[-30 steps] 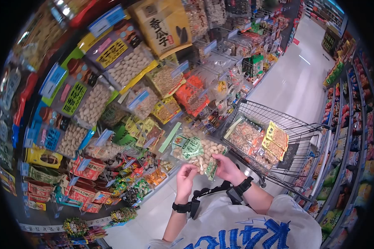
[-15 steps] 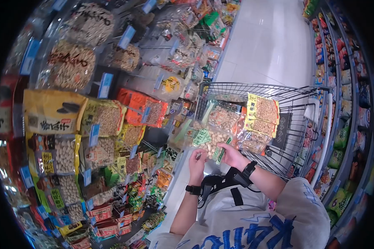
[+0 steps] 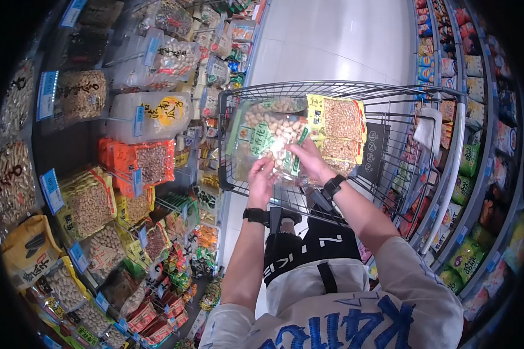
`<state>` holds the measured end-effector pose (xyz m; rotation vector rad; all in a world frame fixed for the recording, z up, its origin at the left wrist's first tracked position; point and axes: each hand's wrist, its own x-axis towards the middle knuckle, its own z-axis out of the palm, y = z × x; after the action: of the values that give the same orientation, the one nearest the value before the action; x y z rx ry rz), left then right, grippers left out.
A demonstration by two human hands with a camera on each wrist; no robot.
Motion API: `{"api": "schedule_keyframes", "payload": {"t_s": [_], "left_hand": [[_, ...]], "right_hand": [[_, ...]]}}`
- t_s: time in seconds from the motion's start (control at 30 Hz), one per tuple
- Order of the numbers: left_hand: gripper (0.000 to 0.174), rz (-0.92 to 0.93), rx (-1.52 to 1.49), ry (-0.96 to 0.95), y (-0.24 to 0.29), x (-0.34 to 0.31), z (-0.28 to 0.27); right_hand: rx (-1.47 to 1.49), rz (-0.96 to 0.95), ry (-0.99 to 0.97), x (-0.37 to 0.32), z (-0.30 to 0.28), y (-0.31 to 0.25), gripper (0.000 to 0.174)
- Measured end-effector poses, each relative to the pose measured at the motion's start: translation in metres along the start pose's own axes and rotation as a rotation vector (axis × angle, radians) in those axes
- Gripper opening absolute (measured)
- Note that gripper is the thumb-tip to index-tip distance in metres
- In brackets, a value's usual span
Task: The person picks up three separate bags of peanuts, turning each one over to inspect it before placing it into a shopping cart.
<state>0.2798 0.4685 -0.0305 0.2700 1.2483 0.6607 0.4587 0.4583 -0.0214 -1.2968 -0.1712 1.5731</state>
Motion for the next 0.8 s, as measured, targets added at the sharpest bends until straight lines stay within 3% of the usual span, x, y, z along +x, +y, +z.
{"api": "schedule_keyframes", "payload": {"t_s": [0.13, 0.23, 0.43, 0.5, 0.53, 0.6, 0.67, 0.8], "left_hand": [[0.018, -0.002, -0.005, 0.037, 0.002, 0.031, 0.011], [0.018, -0.085, -0.063, 0.03, -0.006, 0.054, 0.011], [0.023, -0.089, -0.092, 0.028, -0.024, 0.08, 0.004], [0.036, -0.039, 0.039, -0.004, -0.024, 0.073, 0.001], [0.053, -0.041, 0.135, -0.037, -0.02, 0.071, 0.002], [0.057, -0.029, 0.226, -0.027, -0.017, 0.068, 0.004], [0.069, -0.036, 0.37, -0.022, -0.014, 0.068, 0.004], [0.066, -0.124, 0.536, 0.01, -0.005, 0.051, 0.003]], "right_hand": [[-0.139, -0.06, -0.013, 0.039, -0.009, -0.006, 0.039], [-0.224, -0.083, 0.021, 0.065, -0.026, 0.011, 0.052], [-0.399, 0.045, 0.064, 0.095, -0.05, 0.036, 0.062], [-0.369, -0.003, 0.044, 0.091, -0.047, 0.046, 0.072], [-0.321, 0.008, 0.052, 0.091, -0.044, 0.046, 0.077], [-0.271, 0.015, 0.054, 0.087, -0.036, 0.049, 0.082], [-0.308, -0.088, 0.201, 0.082, -0.028, 0.055, 0.093], [-0.449, -0.243, 0.146, 0.066, -0.026, 0.056, 0.099]]}}
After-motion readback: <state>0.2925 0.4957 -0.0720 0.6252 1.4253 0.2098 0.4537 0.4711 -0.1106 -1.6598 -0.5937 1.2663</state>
